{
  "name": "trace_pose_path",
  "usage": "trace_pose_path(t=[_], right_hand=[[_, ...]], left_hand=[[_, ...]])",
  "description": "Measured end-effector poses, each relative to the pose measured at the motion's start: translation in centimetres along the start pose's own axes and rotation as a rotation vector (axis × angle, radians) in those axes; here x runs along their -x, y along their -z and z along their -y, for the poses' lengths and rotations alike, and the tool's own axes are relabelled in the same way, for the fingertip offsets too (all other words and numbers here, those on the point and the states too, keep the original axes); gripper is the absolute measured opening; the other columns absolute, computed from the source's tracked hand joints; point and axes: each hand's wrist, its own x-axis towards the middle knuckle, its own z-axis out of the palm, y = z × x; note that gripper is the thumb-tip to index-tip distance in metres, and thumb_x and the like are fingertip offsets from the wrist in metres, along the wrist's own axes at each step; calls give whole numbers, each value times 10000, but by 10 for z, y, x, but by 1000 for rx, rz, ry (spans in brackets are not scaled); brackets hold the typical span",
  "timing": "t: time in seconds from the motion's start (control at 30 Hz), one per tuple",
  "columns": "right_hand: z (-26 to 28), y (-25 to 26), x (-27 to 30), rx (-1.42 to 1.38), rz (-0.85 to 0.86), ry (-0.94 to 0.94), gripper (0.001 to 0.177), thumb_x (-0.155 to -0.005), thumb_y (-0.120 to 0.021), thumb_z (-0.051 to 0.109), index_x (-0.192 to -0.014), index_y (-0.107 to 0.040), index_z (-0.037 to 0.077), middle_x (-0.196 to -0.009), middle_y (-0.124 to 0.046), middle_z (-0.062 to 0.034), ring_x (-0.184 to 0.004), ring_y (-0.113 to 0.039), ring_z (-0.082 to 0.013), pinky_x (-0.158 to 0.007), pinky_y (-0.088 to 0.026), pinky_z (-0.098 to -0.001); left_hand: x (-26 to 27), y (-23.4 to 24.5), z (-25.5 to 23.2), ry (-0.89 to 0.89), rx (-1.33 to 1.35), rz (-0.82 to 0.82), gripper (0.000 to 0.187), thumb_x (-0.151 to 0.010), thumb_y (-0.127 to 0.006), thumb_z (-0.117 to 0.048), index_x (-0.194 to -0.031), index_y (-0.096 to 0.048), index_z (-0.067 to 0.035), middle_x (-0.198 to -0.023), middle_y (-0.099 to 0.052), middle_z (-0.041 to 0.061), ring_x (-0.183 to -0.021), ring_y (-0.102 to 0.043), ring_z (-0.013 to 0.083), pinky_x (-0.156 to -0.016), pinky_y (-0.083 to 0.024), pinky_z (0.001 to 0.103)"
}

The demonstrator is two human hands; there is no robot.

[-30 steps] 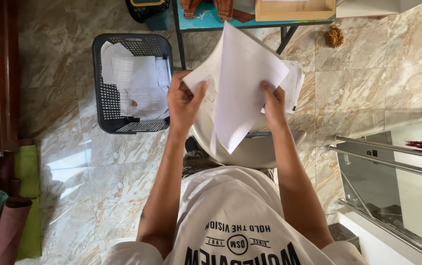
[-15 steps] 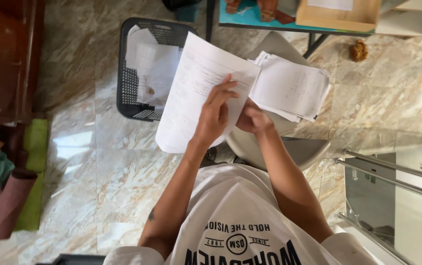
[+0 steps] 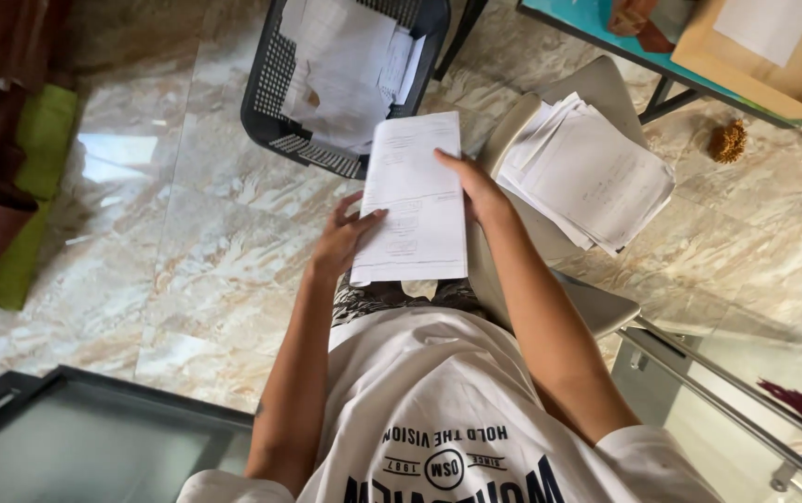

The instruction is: Sorting through a large stack of papers and notebooks, organizing them into a basket or onto a chair.

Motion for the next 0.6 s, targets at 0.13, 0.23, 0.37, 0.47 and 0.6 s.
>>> trace_pose_path(t=[0.13,0.23,0.37,0.47,0.6], right_hand=[[-27,-11,-14,167,168,-184,559,-894,-776,215,-1339,-553,-39,-1356,-668,-210,-1184,-704,-263,-988,-609,-367],[-58,-4,-47,448,46,-182,558,-843,-758,163,-1343,-581,-10,-1335,-660,-212,-1138,-658,-270,-928,-562,-407],[-52,-19,-82,449,-46,-65,587,-872,-776,256,-1346,-570,-24,-1348,-661,-178,-1207,-642,-238,-1019,-526,-336],[-45,-28,-118,352,-76,-109,617,-872,-773,302,-1357,-567,-19,-1326,-672,-171,-1187,-661,-233,-991,-554,-329],[-52,-25,-161,204,-85,-128,662,-970,-764,337,-1397,-469,-73,-1290,-591,-210,-1083,-661,-293,-879,-605,-386]], left_hand=[[-41,27,33,-232,-169,-181,650,-928,-736,-55,-1500,-428,-76,-1265,-692,242,-1052,-688,267,-838,-592,376],[-55,34,28,-300,-213,-224,657,-958,-706,-93,-1540,-403,-117,-1340,-668,236,-1163,-674,286,-923,-596,351],[-56,47,7,-487,-457,-428,652,-991,-679,-167,-1571,-382,-149,-1553,-490,193,-1381,-529,322,-1072,-471,470],[-56,70,6,-580,-589,-527,655,-1005,-690,-165,-1577,-372,-142,-1609,-421,213,-1473,-414,363,-1149,-375,567],[-48,92,15,-529,-534,-537,631,-1023,-648,-155,-1581,-354,-152,-1597,-381,218,-1469,-386,406,-1121,-423,558]])
